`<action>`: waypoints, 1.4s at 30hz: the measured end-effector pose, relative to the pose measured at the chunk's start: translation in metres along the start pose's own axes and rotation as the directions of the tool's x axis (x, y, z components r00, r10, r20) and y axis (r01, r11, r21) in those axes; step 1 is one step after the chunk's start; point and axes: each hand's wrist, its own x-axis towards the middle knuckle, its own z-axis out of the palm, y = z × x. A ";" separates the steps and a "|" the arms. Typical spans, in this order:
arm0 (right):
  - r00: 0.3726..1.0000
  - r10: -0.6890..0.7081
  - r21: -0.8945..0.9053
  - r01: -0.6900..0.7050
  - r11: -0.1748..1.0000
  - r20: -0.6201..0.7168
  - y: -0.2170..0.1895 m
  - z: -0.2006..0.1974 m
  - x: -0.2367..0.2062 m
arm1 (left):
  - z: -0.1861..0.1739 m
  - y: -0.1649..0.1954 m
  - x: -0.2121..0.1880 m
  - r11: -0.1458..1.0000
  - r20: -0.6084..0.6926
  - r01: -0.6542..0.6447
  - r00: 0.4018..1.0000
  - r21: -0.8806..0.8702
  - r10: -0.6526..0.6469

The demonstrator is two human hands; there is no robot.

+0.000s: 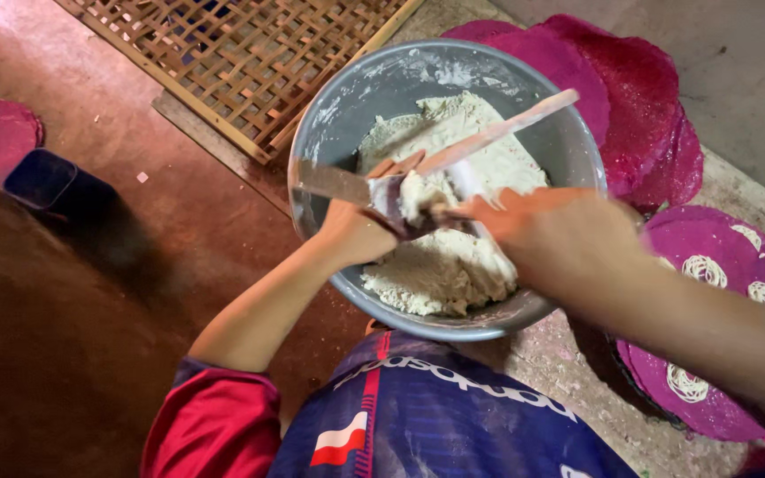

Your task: The person scoops dough from a large basin into a handheld wooden press, squeezes the press to extrude noodle strands into circular nests on round purple trays, and moves filled trays aside on the table.

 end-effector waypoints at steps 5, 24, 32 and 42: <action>0.976 -0.086 0.065 0.101 0.993 -0.198 0.003 0.019 -0.007 | -0.007 0.000 0.007 0.998 0.043 0.054 0.998 -0.026 -0.053; 0.831 0.457 0.786 -0.039 0.617 -0.317 -0.007 0.072 -0.014 | -0.027 0.006 0.028 0.940 -0.240 -0.148 0.944 0.308 0.227; 0.879 0.466 0.986 0.022 0.167 -0.099 -0.048 0.146 -0.018 | -0.039 -0.001 0.045 0.993 -0.274 -0.043 0.959 0.111 0.072; 0.843 0.533 0.962 -0.193 0.191 0.063 -0.042 0.149 0.002 | -0.021 -0.005 0.051 0.968 -0.288 -0.003 0.954 0.249 0.078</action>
